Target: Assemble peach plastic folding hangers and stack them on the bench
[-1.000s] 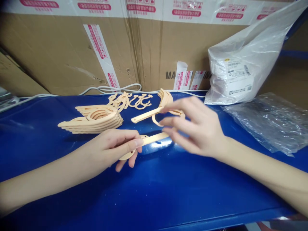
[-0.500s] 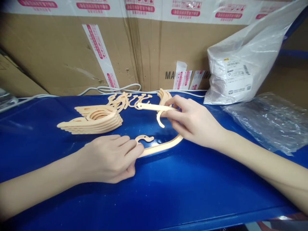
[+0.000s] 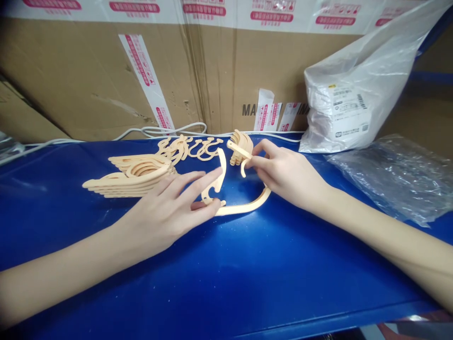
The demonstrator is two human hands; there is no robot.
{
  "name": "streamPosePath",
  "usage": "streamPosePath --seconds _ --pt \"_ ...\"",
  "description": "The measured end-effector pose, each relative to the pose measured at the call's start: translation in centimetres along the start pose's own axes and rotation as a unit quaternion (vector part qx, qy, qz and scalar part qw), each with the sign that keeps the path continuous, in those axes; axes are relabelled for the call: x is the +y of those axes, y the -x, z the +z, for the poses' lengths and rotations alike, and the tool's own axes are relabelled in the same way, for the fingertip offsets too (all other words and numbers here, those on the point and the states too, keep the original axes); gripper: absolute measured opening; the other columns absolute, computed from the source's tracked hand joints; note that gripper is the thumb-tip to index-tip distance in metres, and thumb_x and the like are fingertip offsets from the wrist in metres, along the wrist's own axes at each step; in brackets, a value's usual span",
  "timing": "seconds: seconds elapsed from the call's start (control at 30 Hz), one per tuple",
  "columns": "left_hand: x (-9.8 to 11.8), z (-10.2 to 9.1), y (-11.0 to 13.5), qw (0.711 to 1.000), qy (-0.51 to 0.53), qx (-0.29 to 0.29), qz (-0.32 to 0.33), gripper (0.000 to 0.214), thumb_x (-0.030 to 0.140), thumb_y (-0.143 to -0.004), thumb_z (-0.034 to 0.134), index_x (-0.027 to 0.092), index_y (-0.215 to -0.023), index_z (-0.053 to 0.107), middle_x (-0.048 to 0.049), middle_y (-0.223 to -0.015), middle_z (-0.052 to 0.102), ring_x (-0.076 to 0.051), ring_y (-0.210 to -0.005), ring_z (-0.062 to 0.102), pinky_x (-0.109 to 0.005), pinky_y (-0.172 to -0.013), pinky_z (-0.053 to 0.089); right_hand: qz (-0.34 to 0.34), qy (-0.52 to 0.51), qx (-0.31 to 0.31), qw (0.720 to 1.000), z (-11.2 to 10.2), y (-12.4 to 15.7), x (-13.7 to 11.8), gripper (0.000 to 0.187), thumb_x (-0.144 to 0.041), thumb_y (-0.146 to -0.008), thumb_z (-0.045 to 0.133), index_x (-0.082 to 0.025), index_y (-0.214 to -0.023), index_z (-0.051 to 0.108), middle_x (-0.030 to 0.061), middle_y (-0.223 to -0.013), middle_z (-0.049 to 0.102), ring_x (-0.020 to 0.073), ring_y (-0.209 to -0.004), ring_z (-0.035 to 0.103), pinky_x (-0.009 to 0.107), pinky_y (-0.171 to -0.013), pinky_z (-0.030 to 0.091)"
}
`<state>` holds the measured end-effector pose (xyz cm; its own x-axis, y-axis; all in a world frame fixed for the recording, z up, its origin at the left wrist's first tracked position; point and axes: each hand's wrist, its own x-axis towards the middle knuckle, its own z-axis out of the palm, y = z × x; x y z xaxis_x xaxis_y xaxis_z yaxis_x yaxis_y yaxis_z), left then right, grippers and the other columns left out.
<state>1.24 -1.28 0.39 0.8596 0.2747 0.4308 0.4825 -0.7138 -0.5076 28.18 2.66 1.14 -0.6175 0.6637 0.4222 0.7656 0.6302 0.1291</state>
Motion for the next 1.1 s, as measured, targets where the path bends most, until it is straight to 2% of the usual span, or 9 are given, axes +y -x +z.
streamPosePath --seconds 0.1,0.17,0.3,0.4,0.57,0.7,0.8,0.97,1.1 --pt "0.0 -0.4 -0.2 0.999 -0.043 -0.011 -0.021 0.019 0.005 -0.089 0.052 0.017 -0.098 0.063 -0.0205 -0.130 0.060 -0.023 -0.079 0.066 -0.038 -0.068 0.053 0.042 -0.022 0.011 0.999 0.3 0.0 0.4 0.023 -0.019 -0.092 0.048 -0.021 -0.106 0.067 0.0075 -0.110 0.059 0.0157 -0.068 0.059 0.033 -0.063 0.047" --pt "0.1 -0.6 -0.3 0.998 -0.046 -0.012 -0.035 0.023 0.001 -0.089 0.048 0.017 -0.097 0.063 -0.0200 -0.121 0.066 -0.022 -0.072 0.064 -0.035 -0.064 0.052 0.057 -0.032 0.022 0.998 0.4 0.1 0.5 0.023 -0.019 -0.091 0.049 -0.021 -0.105 0.067 0.0074 -0.109 0.059 0.0160 -0.070 0.060 0.033 -0.064 0.048" --pt "0.5 -0.5 -0.2 0.999 0.005 -0.028 -0.034 0.026 0.003 -0.091 0.040 0.013 -0.094 0.063 -0.0168 -0.109 0.069 -0.022 -0.073 0.063 -0.033 -0.061 0.051 0.074 -0.045 0.046 0.995 0.2 0.1 0.4 0.023 -0.018 -0.089 0.052 -0.021 -0.103 0.070 0.0069 -0.103 0.060 0.0161 -0.069 0.059 0.034 -0.064 0.048" --pt "0.5 -0.3 -0.2 0.997 0.064 -0.038 -0.015 0.022 0.010 -0.090 0.042 0.009 -0.091 0.064 -0.0170 -0.103 0.068 -0.025 -0.075 0.062 -0.035 -0.061 0.051 0.075 -0.057 0.058 0.994 0.1 0.1 0.0 0.023 -0.017 -0.088 0.053 -0.023 -0.102 0.071 0.0058 -0.100 0.059 0.0142 -0.065 0.057 0.033 -0.061 0.047" --pt "0.4 -0.5 -0.3 0.991 0.127 -0.015 -0.025 0.028 0.033 -0.092 0.052 0.009 -0.084 0.064 -0.0157 -0.096 0.068 -0.026 -0.077 0.062 -0.037 -0.063 0.053 0.061 -0.080 0.059 0.993 0.0 0.1 -0.5 0.022 -0.017 -0.089 0.054 -0.022 -0.103 0.070 0.0061 -0.102 0.059 0.0145 -0.069 0.058 0.032 -0.063 0.047" --pt "0.6 -0.5 -0.2 0.995 0.103 0.006 0.002 0.020 0.022 -0.095 0.053 0.007 -0.091 0.066 -0.0125 -0.100 0.070 -0.022 -0.086 0.066 -0.033 -0.072 0.054 0.059 -0.083 0.065 0.993 -0.2 0.1 -0.7 0.021 -0.017 -0.089 0.053 -0.020 -0.102 0.069 0.0070 -0.102 0.059 0.0148 -0.069 0.058 0.033 -0.062 0.048" --pt "0.8 -0.3 -0.1 0.997 0.076 0.023 0.019 0.019 0.016 -0.095 0.052 0.008 -0.089 0.068 -0.0122 -0.105 0.071 -0.020 -0.087 0.067 -0.031 -0.074 0.054 0.053 -0.086 0.060 0.993 -0.3 0.0 -0.7 0.022 -0.017 -0.090 0.051 -0.021 -0.103 0.068 0.0079 -0.104 0.059 0.0167 -0.073 0.059 0.034 -0.065 0.049" --pt "1.0 -0.1 0.0 0.999 0.025 0.024 0.023 0.014 0.013 -0.091 0.056 0.005 -0.096 0.067 -0.0168 -0.109 0.071 -0.022 -0.085 0.069 -0.032 -0.071 0.057 0.011 -0.104 0.026 0.994 -0.3 0.1 -0.8 0.023 -0.020 -0.093 0.049 -0.022 -0.108 0.066 0.0091 -0.109 0.058 0.0183 -0.079 0.061 0.035 -0.070 0.051" --pt "0.8 -0.2 0.0 0.999 0.034 0.011 0.010 0.016 0.011 -0.092 0.053 0.005 -0.100 0.066 -0.0166 -0.109 0.071 -0.024 -0.087 0.069 -0.033 -0.070 0.058 -0.037 -0.127 -0.002 0.991 -0.5 0.2 -1.7 0.023 -0.017 -0.094 0.047 -0.018 -0.107 0.066 0.0099 -0.110 0.058 0.0163 -0.078 0.062 0.031 -0.065 0.051"
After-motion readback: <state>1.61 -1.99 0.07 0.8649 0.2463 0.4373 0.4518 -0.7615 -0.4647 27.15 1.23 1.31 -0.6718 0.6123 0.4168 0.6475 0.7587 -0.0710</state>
